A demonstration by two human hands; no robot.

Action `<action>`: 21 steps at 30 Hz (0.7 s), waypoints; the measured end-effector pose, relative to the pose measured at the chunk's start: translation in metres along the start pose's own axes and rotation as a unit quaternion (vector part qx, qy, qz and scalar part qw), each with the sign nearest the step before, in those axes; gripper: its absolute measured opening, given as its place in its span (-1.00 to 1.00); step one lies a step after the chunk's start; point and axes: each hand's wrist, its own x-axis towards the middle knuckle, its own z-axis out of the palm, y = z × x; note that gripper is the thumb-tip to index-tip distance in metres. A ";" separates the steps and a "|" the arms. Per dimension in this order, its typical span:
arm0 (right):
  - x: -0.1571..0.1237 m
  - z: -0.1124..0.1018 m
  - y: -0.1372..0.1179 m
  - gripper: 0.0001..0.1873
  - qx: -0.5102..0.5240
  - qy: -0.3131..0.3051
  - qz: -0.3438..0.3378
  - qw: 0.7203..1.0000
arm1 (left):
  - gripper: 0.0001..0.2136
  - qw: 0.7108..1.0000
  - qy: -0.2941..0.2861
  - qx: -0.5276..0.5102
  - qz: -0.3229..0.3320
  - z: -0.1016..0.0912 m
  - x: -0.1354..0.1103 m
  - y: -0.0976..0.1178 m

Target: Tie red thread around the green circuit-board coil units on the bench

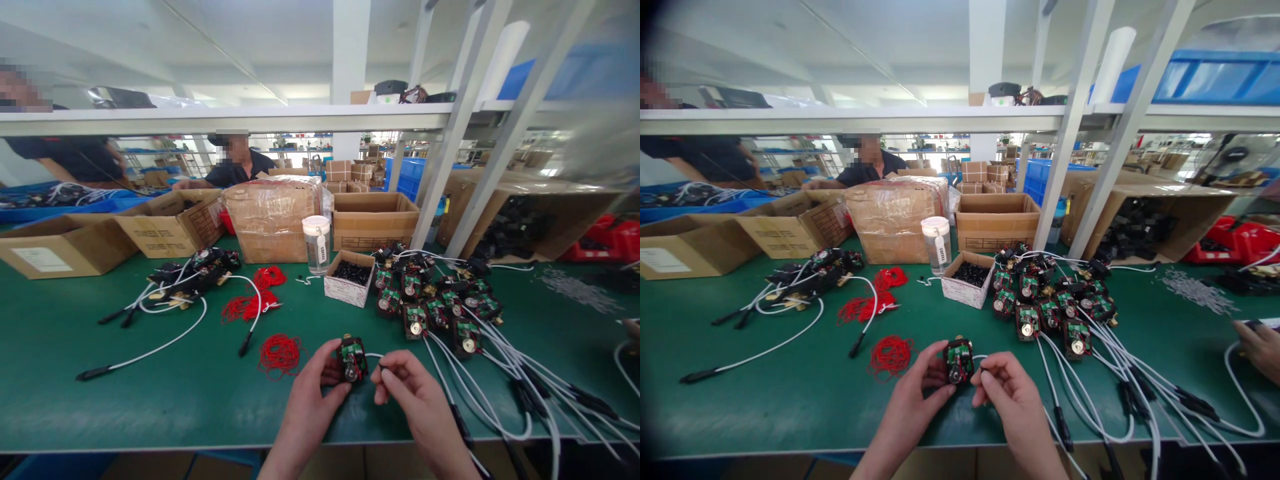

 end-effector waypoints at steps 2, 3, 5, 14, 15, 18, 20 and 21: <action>0.001 0.002 0.003 -0.69 -0.038 -0.004 0.004 0.999 | -0.40 1.000 0.002 -0.002 0.004 0.002 0.000 0.000; 0.002 0.003 0.005 -0.67 -0.060 -0.003 0.002 0.998 | -0.40 1.000 0.006 -0.002 0.006 0.003 0.000 0.000; 0.004 0.005 0.007 -0.63 -0.104 0.007 -0.004 0.995 | -0.39 1.000 0.020 0.005 0.013 0.007 0.000 0.000; 0.012 0.018 0.012 -0.64 -0.121 0.063 -0.023 0.990 | -0.31 0.995 0.028 0.076 0.060 0.012 0.003 0.000; 0.012 0.019 0.014 -0.64 -0.120 0.072 -0.024 0.990 | -0.33 0.995 0.025 0.075 0.058 0.012 0.003 0.000; 0.013 0.024 0.021 -0.63 -0.123 0.086 -0.029 0.988 | -0.36 0.995 0.025 0.073 0.058 0.012 0.003 -0.001; 0.013 0.027 0.025 -0.62 -0.126 0.094 -0.032 0.987 | -0.38 0.995 0.027 0.075 0.059 0.012 0.003 -0.001; 0.013 0.028 0.027 -0.63 -0.129 0.101 -0.035 0.986 | -0.38 0.995 0.028 0.076 0.060 0.013 0.003 -0.002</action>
